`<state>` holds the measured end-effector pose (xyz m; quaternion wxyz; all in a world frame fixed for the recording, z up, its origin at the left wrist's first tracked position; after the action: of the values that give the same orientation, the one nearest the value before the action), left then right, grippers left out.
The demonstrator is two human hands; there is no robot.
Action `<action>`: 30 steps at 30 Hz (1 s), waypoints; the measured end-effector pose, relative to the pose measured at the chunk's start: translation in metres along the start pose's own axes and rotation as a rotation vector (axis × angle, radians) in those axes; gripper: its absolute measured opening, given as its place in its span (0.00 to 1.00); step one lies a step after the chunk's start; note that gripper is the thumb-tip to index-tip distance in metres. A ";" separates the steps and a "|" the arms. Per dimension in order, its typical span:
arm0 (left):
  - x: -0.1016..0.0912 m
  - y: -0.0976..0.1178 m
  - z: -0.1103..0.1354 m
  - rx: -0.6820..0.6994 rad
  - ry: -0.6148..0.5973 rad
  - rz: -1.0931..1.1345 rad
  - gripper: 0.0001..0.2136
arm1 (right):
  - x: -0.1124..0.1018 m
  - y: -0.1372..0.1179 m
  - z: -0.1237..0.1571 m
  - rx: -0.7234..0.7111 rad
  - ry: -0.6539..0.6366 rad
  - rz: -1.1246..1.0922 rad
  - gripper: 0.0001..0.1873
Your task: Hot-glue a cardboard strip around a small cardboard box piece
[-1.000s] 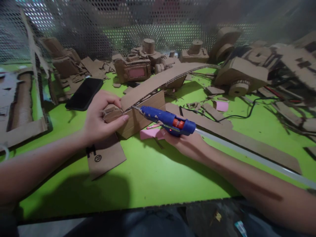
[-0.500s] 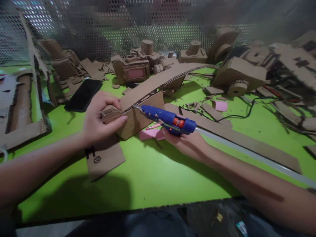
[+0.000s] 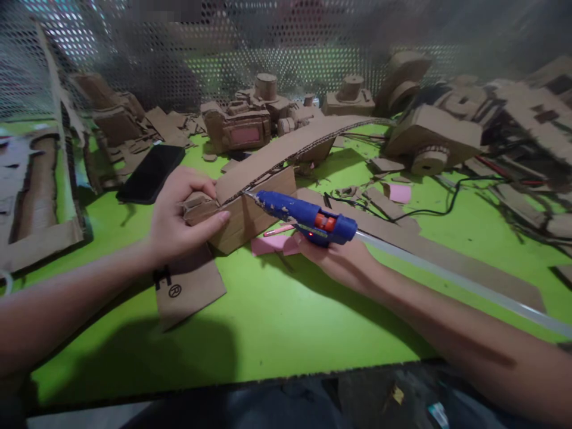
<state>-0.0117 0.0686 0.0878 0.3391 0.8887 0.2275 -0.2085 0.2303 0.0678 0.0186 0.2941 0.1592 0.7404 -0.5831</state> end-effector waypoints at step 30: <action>0.000 -0.001 -0.001 -0.019 -0.009 -0.006 0.07 | 0.007 0.003 0.000 0.084 -0.075 -0.120 0.17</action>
<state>-0.0121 0.0702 0.0879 0.3481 0.8837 0.2305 -0.2114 0.2270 0.0678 0.0120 0.2792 0.1048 0.7118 -0.6359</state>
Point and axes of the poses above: each hand's wrist, its own z-axis away from the middle knuckle, its own x-axis out of the palm, y = z × x, the point moved 10 cm from there along -z, towards the middle knuckle, and after that the axes turned 9 degrees about -x, right-handed, at the moved point
